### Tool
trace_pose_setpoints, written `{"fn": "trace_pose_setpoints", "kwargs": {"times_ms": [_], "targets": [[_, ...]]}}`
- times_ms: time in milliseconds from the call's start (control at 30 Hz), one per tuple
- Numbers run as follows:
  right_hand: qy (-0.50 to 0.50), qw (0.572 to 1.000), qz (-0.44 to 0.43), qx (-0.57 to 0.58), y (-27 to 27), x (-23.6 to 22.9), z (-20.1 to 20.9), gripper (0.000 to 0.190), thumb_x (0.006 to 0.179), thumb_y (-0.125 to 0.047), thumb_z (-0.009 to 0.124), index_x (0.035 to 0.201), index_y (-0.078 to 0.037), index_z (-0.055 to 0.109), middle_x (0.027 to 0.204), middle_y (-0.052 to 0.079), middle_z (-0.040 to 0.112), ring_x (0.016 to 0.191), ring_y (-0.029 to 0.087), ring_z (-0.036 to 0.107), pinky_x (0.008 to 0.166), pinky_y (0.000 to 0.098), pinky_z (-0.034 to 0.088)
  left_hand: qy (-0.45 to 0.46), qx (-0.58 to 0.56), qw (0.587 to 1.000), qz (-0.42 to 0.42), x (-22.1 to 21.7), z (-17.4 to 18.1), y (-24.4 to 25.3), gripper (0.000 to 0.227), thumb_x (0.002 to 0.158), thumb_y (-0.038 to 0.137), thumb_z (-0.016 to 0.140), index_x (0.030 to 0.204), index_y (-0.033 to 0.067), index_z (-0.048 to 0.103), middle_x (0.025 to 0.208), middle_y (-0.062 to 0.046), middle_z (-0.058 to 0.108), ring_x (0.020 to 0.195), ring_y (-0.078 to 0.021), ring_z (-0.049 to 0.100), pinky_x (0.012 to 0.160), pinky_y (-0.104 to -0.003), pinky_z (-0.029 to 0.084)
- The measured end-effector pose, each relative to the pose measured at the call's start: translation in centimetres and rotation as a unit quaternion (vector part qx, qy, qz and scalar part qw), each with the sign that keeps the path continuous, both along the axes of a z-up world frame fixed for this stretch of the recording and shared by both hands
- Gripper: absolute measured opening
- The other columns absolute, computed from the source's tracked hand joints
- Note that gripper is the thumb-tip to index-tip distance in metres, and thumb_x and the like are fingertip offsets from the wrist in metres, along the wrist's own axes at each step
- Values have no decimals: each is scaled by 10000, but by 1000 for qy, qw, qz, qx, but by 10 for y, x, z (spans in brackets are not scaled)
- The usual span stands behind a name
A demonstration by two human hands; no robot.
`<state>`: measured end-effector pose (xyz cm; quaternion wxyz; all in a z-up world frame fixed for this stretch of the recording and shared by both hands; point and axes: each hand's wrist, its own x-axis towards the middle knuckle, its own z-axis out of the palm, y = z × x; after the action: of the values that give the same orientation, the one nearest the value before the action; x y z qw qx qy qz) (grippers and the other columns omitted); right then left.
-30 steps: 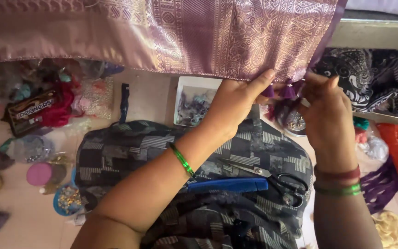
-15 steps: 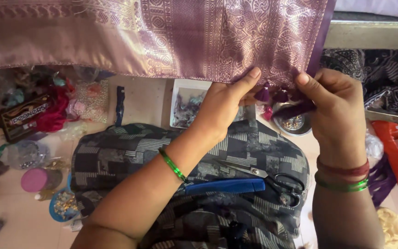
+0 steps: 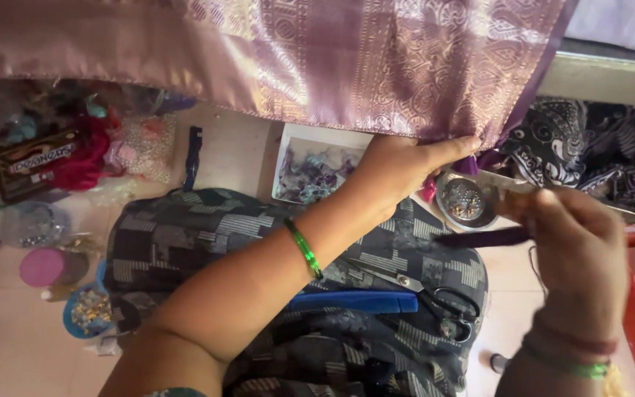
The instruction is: Attach decorative tassels to the edge of a purple and gold fabric garment using a needle and thread.
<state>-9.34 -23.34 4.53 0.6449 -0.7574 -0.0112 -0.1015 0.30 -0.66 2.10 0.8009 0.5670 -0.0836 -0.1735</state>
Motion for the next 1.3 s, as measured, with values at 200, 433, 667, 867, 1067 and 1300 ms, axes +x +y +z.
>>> {"fn": "trace_pose_setpoints", "kwargs": {"times_ms": [200, 433, 667, 867, 1067, 1300], "targets": [[-72, 984, -158, -47, -10, -22, 8, 110, 1089, -25, 577, 1119, -11, 683, 988, 90, 697, 952, 179, 706, 877, 276, 544, -33, 45, 998, -11, -2, -3, 4, 315, 831, 368, 820, 786, 64, 754, 673, -10, 661, 543, -112, 614, 509, -278, 524], [-139, 893, -180, -389, -43, -28, -25, 99, 1057, 67, 641, 1106, 43, 723, 1046, 113, 720, 963, 196, 683, 880, 291, 527, -139, 380, 910, -94, -39, -66, 39, 438, 986, 473, 666, 852, 84, 816, 736, -55, 768, 594, -163, 640, 590, -308, 493], [-73, 934, 59, -344, 91, -26, -22, 201, 755, -8, 835, 942, -60, 785, 998, 58, 662, 880, 148, 610, 648, 242, 491, -509, 130, 849, 56, -79, -86, 46, 433, 941, 385, 712, 1100, -16, 690, 1030, -166, 719, 985, -319, 663, 942, -404, 484], [-100, 975, 61, -188, 140, -15, -7, 104, 883, 33, 760, 958, -33, 730, 1049, 9, 590, 970, 116, 573, 843, 235, 465, -418, 318, 851, 1, -94, -118, 134, 154, 942, 231, 717, 941, 78, 728, 813, -89, 712, 810, -245, 663, 897, -450, 502], [-82, 950, 230, -196, 218, 13, -75, 105, 866, -98, 833, 958, -70, 790, 1008, 26, 616, 923, 146, 576, 784, 277, 497, -281, 575, 756, 140, -156, -106, 285, 184, 910, 184, 744, 821, 51, 653, 799, -126, 670, 837, -302, 627, 763, -455, 508], [-55, 906, 379, -182, 289, 13, -154, 252, 838, -138, 817, 1082, -97, 769, 1096, 70, 688, 884, 203, 674, 709, 312, 552, -209, 729, 595, 265, -243, -114, 369, 253, 819, 93, 736, 1069, 97, 694, 1108, -124, 682, 1119, -364, 608, 964, -505, 457]]}}
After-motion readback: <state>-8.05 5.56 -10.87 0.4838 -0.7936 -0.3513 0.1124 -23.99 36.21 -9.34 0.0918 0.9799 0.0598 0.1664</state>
